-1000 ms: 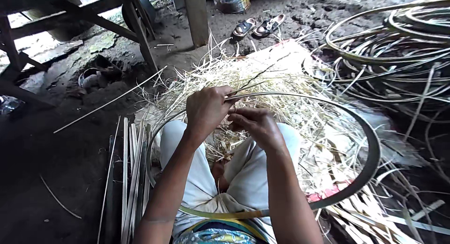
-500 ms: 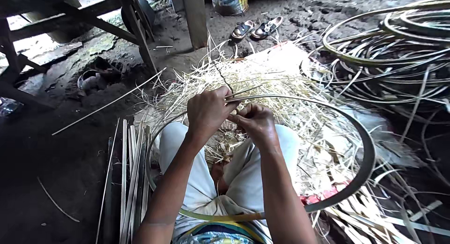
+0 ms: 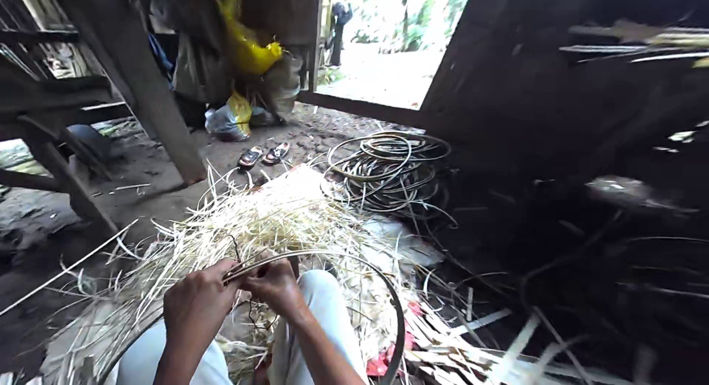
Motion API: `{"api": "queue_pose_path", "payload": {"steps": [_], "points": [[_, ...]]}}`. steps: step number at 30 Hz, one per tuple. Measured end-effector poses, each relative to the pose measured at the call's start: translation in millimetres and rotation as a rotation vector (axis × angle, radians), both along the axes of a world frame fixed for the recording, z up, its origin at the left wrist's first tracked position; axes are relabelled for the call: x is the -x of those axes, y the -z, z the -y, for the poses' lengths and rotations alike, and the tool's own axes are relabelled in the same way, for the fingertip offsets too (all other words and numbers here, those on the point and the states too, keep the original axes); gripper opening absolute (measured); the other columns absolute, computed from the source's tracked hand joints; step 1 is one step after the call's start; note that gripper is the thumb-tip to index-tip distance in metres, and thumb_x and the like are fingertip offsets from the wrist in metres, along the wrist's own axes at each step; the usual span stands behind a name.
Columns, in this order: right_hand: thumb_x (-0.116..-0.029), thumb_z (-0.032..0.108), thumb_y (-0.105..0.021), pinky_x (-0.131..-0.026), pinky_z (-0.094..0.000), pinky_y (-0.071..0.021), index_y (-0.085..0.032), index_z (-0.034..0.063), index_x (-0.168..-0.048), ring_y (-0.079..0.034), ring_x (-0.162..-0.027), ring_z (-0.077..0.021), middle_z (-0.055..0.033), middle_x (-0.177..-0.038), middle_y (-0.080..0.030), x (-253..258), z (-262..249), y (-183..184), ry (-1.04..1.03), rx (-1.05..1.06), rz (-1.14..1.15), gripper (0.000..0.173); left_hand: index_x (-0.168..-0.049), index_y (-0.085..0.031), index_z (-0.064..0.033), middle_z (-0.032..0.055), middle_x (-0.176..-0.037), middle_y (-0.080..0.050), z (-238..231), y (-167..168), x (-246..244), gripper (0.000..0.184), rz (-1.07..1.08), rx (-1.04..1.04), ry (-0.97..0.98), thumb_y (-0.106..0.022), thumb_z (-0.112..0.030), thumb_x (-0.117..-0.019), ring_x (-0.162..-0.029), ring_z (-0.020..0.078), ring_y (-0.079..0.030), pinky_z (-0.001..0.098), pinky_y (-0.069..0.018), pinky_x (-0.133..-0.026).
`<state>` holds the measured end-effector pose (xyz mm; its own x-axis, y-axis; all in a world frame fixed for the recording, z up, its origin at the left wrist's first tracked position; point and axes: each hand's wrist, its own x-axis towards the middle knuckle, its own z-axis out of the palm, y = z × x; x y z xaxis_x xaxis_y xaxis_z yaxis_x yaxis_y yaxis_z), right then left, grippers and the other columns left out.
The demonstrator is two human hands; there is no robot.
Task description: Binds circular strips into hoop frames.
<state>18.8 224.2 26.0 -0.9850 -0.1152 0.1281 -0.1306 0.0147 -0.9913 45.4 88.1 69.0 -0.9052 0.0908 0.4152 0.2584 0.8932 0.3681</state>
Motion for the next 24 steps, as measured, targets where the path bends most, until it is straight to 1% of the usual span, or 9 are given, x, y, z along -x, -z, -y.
{"api": "queue_pose_path", "payload": {"steps": [5,7,9,11,13,16,18,21,24], "points": [[-0.0820,0.000,-0.074,-0.059,-0.0211,-0.0463,-0.064,0.0003,-0.080,-0.053,-0.058,-0.0017,0.0015,-0.067,-0.057,-5,9,5,-0.043,-0.116,-0.029,0.011,-0.074,-0.066,-0.0015,0.0185,-0.057,-0.058,-4,12,0,0.024,-0.107,0.067,-0.048,-0.075,-0.022,-0.0828,-0.055,0.0429,-0.062,0.0589,-0.0411,-0.050],[-0.0816,0.000,-0.075,-0.060,-0.0216,-0.0466,-0.064,-0.0003,-0.082,-0.053,-0.059,-0.0018,0.0011,-0.067,-0.058,-5,11,4,-0.033,-0.130,-0.033,0.011,-0.073,-0.065,-0.0012,0.0181,-0.056,-0.057,-2,12,-1,0.028,-0.113,0.067,-0.066,-0.076,-0.025,-0.0823,-0.054,0.0427,-0.062,0.0582,-0.0405,-0.049],[-0.0786,0.001,-0.078,-0.059,-0.0201,-0.0452,-0.063,0.0015,-0.079,-0.051,-0.059,-0.0006,0.0030,-0.066,-0.056,-1,11,4,-0.008,-0.086,-0.053,0.015,-0.079,-0.068,-0.0008,0.0202,-0.060,-0.060,3,8,-2,0.033,-0.070,0.049,-0.075,-0.078,-0.032,-0.0842,-0.058,0.0449,-0.063,0.0604,-0.0421,-0.052],[-0.0781,0.001,-0.078,-0.057,-0.0186,-0.0433,-0.059,0.0048,-0.076,-0.049,-0.058,0.0012,0.0057,-0.064,-0.053,1,10,4,0.021,-0.046,-0.061,0.019,-0.095,-0.075,-0.0028,0.0225,-0.070,-0.067,6,4,-4,0.030,-0.025,0.016,-0.061,-0.079,-0.032,-0.0867,-0.065,0.0473,-0.066,0.0653,-0.0452,-0.058],[-0.0797,0.002,-0.078,-0.056,-0.0184,-0.0421,-0.059,0.0047,-0.076,-0.048,-0.056,0.0012,0.0059,-0.063,-0.052,-1,10,-1,0.035,-0.039,-0.053,0.019,-0.098,-0.078,-0.0059,0.0212,-0.072,-0.070,4,3,-4,0.018,-0.048,0.014,-0.041,-0.078,-0.021,-0.0878,-0.066,0.0456,-0.067,0.0654,-0.0455,-0.059],[-0.0868,0.002,-0.074,-0.049,-0.0171,-0.0472,-0.064,0.0007,-0.085,-0.055,-0.051,-0.0002,0.0026,-0.064,-0.060,-5,6,-3,-0.047,0.055,-0.019,0.010,-0.087,-0.076,-0.0047,0.0196,-0.066,-0.067,0,5,-4,0.010,-0.144,0.032,-0.064,-0.076,-0.014,-0.0850,-0.060,0.0442,-0.066,0.0614,-0.0437,-0.053],[-0.0936,0.005,-0.069,-0.053,-0.0190,-0.0519,-0.069,-0.0029,-0.093,-0.059,-0.055,-0.0020,0.0001,-0.070,-0.066,-9,-1,0,-0.158,0.081,0.010,0.008,-0.088,-0.076,-0.0037,0.0197,-0.065,-0.066,2,7,-3,0.012,-0.162,0.031,-0.081,-0.075,-0.016,-0.0860,-0.059,0.0441,-0.066,0.0614,-0.0435,-0.052],[-0.1006,0.007,-0.061,-0.064,-0.0210,-0.0565,-0.070,-0.0068,-0.110,-0.063,-0.065,-0.0023,-0.0024,-0.082,-0.070,-14,-9,9,-0.298,0.029,0.051,0.019,-0.085,-0.073,-0.0018,0.0194,-0.063,-0.064,5,9,0,0.024,-0.163,0.042,-0.099,-0.075,-0.025,-0.0891,-0.059,0.0428,-0.065,0.0599,-0.0432,-0.052],[-0.0998,0.007,-0.061,-0.063,-0.0197,-0.0552,-0.071,-0.0072,-0.106,-0.062,-0.063,-0.0007,-0.0007,-0.078,-0.069,-16,-9,21,-0.332,0.027,0.035,0.018,-0.081,-0.070,-0.0011,0.0190,-0.061,-0.062,3,11,2,0.029,-0.160,0.054,-0.103,-0.077,-0.029,-0.0878,-0.057,0.0419,-0.064,0.0584,-0.0421,-0.051]]}}
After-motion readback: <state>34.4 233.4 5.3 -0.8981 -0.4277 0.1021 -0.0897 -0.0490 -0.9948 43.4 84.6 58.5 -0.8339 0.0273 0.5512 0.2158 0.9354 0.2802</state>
